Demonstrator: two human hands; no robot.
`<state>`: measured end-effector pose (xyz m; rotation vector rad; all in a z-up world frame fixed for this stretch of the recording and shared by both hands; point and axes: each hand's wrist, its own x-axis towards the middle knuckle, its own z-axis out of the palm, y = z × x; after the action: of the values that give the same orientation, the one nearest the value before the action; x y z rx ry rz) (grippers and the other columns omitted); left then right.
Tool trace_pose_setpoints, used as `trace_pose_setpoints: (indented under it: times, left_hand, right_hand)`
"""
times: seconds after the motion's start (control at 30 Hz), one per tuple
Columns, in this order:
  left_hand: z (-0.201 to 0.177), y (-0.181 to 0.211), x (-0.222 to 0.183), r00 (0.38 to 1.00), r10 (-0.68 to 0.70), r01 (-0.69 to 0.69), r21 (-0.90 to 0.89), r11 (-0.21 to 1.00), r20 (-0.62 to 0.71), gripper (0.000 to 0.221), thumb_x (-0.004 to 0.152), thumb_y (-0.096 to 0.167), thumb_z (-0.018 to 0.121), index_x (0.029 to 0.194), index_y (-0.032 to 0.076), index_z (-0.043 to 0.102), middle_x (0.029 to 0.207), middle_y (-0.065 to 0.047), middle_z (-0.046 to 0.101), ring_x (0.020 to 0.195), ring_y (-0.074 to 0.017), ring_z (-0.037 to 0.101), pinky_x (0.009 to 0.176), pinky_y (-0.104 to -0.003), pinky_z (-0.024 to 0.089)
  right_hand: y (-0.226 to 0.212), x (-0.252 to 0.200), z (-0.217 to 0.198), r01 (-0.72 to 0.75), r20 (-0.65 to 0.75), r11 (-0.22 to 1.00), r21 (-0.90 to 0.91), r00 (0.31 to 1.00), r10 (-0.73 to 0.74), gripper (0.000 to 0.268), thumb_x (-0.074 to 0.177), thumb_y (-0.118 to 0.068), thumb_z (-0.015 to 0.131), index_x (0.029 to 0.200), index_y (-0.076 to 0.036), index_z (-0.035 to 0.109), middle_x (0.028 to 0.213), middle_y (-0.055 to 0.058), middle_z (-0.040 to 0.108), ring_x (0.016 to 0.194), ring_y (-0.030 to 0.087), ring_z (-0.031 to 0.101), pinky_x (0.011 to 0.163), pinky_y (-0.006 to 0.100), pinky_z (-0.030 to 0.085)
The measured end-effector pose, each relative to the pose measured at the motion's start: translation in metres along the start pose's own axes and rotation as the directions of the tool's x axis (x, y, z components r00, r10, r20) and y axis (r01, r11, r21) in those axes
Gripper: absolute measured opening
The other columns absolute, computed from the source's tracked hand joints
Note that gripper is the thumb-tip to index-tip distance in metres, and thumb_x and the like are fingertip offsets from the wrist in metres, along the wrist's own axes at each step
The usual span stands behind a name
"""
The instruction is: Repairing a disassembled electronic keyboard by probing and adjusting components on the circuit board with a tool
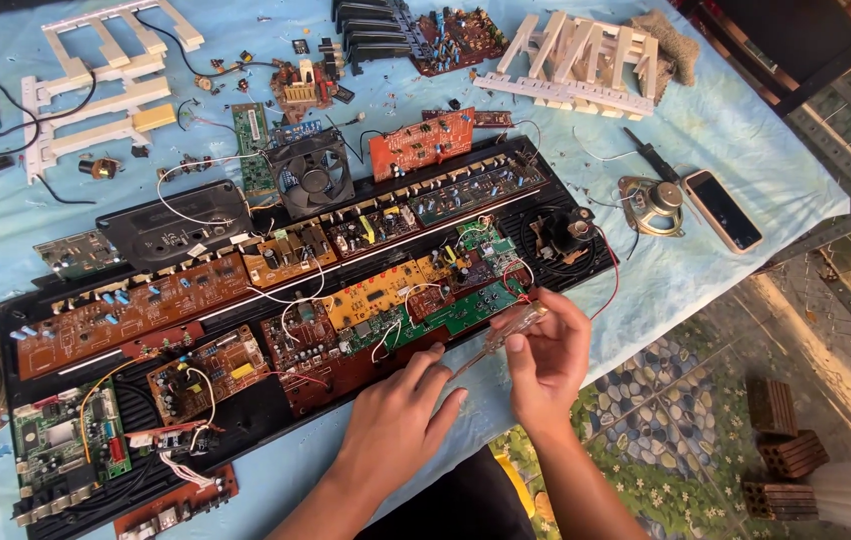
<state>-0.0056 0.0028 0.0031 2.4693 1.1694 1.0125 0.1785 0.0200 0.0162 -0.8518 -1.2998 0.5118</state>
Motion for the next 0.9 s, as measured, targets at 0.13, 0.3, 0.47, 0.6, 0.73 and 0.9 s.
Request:
trace_pose_setpoints:
  times: [0.13,0.3,0.47,0.6,0.73,0.9]
  left_hand:
    - [-0.001,0.000,-0.001,1.000,0.009,-0.009,0.021,1.000,-0.002,0.026,0.105,0.032,0.059,0.098,0.007,0.064,0.123,-0.009,0.065,0.078,-0.0225,0.074,0.055,-0.036,0.057]
    - [-0.002,0.000,0.000,1.000,0.013,-0.013,0.018,1.000,-0.008,0.026,0.104,0.031,0.061,0.094,0.007,0.063,0.123,-0.010,0.066,0.079,-0.0236,0.074,0.055,-0.037,0.056]
    - [-0.002,0.000,0.000,1.000,0.014,-0.013,0.028,1.000,-0.011,0.025,0.104,0.031,0.060,0.097,0.008,0.064,0.123,-0.009,0.066,0.079,-0.0239,0.073,0.054,-0.037,0.056]
    - [-0.002,-0.001,0.000,1.000,0.011,-0.011,-0.005,1.000,0.006,0.018,0.106,0.022,0.055,0.098,0.008,0.062,0.121,-0.010,0.065,0.080,-0.0244,0.074,0.054,-0.037,0.056]
    - [0.000,-0.002,-0.002,1.000,-0.001,0.001,0.010,1.000,0.019,0.016,0.106,0.020,0.056,0.097,0.007,0.062,0.122,-0.009,0.066,0.075,-0.0239,0.073,0.051,-0.037,0.055]
    - [-0.001,-0.002,-0.001,1.000,0.001,-0.001,0.002,1.000,0.021,0.015,0.105,0.018,0.057,0.097,0.006,0.062,0.120,-0.010,0.066,0.078,-0.0238,0.074,0.050,-0.037,0.056]
  right_hand:
    - [0.000,-0.003,-0.002,-0.043,-0.072,0.999,0.001,0.996,0.043,0.043,0.104,-0.021,0.064,0.139,-0.008,0.042,0.094,0.015,0.065,0.092,0.025,0.070,0.080,0.035,0.057]
    - [-0.001,-0.004,-0.005,-0.048,-0.040,0.999,-0.015,0.998,0.047,0.042,0.103,-0.017,0.064,0.137,-0.007,0.042,0.093,0.016,0.065,0.089,0.026,0.071,0.079,0.034,0.058]
    - [0.004,-0.005,-0.006,-0.085,-0.043,0.996,0.001,0.995,0.085,0.043,0.103,-0.018,0.064,0.138,-0.007,0.042,0.092,0.014,0.065,0.091,0.025,0.071,0.082,0.034,0.056]
    - [0.005,-0.007,-0.006,-0.095,-0.022,0.995,-0.002,0.995,0.095,0.042,0.103,-0.018,0.063,0.138,-0.007,0.042,0.094,0.016,0.066,0.093,0.026,0.071,0.085,0.035,0.057]
    - [0.002,-0.007,-0.005,-0.096,0.007,0.995,0.011,0.995,0.096,0.042,0.103,-0.017,0.064,0.137,-0.008,0.041,0.093,0.019,0.065,0.090,0.027,0.071,0.083,0.035,0.058]
    - [-0.005,-0.002,-0.004,-0.102,0.023,0.995,-0.013,0.994,0.103,0.036,0.106,-0.017,0.058,0.137,-0.003,0.045,0.092,0.020,0.069,0.092,0.030,0.073,0.081,0.037,0.060]
